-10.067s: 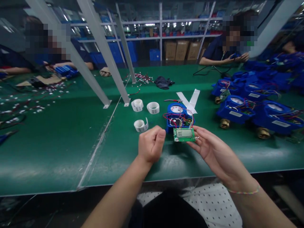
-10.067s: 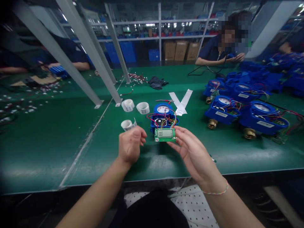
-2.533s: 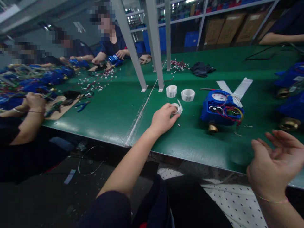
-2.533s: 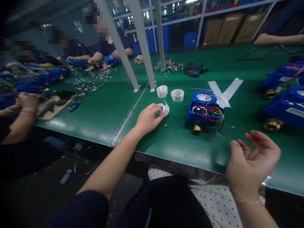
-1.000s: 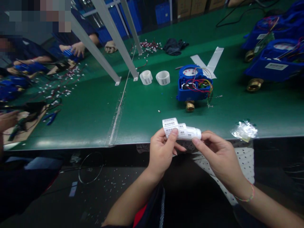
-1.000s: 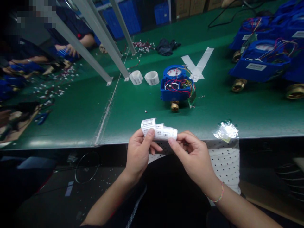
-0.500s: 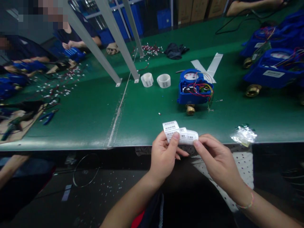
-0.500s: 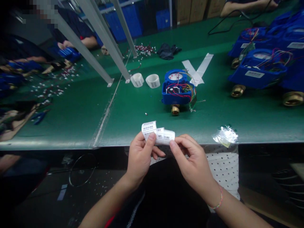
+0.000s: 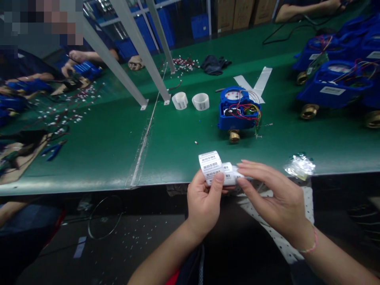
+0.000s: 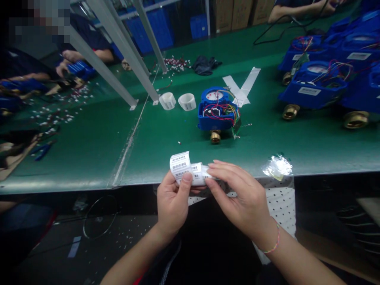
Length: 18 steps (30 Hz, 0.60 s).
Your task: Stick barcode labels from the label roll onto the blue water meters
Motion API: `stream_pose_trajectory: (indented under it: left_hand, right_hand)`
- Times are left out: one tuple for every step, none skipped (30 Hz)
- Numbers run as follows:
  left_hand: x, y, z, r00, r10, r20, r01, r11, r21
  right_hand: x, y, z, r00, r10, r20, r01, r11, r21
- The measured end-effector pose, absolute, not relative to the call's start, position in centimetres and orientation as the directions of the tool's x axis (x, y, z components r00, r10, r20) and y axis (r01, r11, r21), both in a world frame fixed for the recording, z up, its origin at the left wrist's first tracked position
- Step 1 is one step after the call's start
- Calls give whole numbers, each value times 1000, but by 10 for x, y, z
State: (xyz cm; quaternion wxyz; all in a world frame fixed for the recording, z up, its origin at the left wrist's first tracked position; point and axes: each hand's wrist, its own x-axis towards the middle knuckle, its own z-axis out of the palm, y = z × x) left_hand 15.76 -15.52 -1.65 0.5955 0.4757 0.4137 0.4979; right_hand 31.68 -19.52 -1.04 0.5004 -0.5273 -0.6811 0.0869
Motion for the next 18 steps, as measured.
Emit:
stream_pose_trajectory:
  left_hand:
    - [158,-156,-17,163,986,-16,-198,49,979]
    - [158,-157,-17,163,987,-13,-196,45,980]
    - [158,-158,-16,163,986,-9,-194,41,980]
    - [158,-159,-16,163,987,-7,-194,39,980]
    - [158,-159,-16,163,987,-9,-195,41,980]
    - [158,-160,-15,162,987,-14,-198,46,979]
    - [158,-160,-15,163,986,-20,-201,53,978]
    - [159,-160,-14,164,986,-26,-204,59,977]
    - [159,-159,-14,164,986,-31,-203,64,977]
    - [159,-159,-14,164,986,-33,-199,66,978]
    - [159,-158,-14,166,986,-33,-193,66,979]
    - [159,-158,-14,171,985,-31,-187,63,980]
    - [159,-158,-14,183,983,-27,-182,60,981]
    - [158,-158,-15,204,979,-18,-182,55,982]
    - [157,-158,-15,231,973,-4,-183,48,982]
    - [156,-159,-16,261,965,15,-183,34,983]
    - [155,-160,-17,289,957,34,-175,18,984]
    - [154,-161,-18,310,949,51,-154,-3,988]
  right_hand:
    - [317,-196,-11,65,806,588,636,421,-647]
    - [317,-198,-12,72,809,584,645,409,-645]
    - [318,-199,-13,75,809,583,660,398,-637]
    - [318,-200,-14,68,804,590,681,395,-617]
    - [319,-201,-14,51,794,605,709,398,-582]
    - [320,-202,-16,23,778,628,742,407,-532]
    - [322,-202,-17,-13,755,655,777,420,-469]
    - [324,-201,-18,-57,730,681,808,434,-398]
    - [326,-201,-19,-105,708,699,831,448,-329]
    - [328,-200,-21,-151,689,709,845,462,-270]
    - [329,-200,-22,-187,675,714,852,473,-224]
    - [331,-199,-22,-215,664,716,853,485,-193]
    - [332,-199,-22,-232,656,718,851,495,-177]
    - [331,-199,-22,-235,652,721,846,502,-178]
    - [330,-199,-21,-220,648,729,838,507,-199]
    - [328,-199,-20,-182,652,736,825,509,-246]
    - [326,-198,-18,-118,666,736,802,501,-325]
    - [323,-198,-15,-29,698,716,765,476,-433]
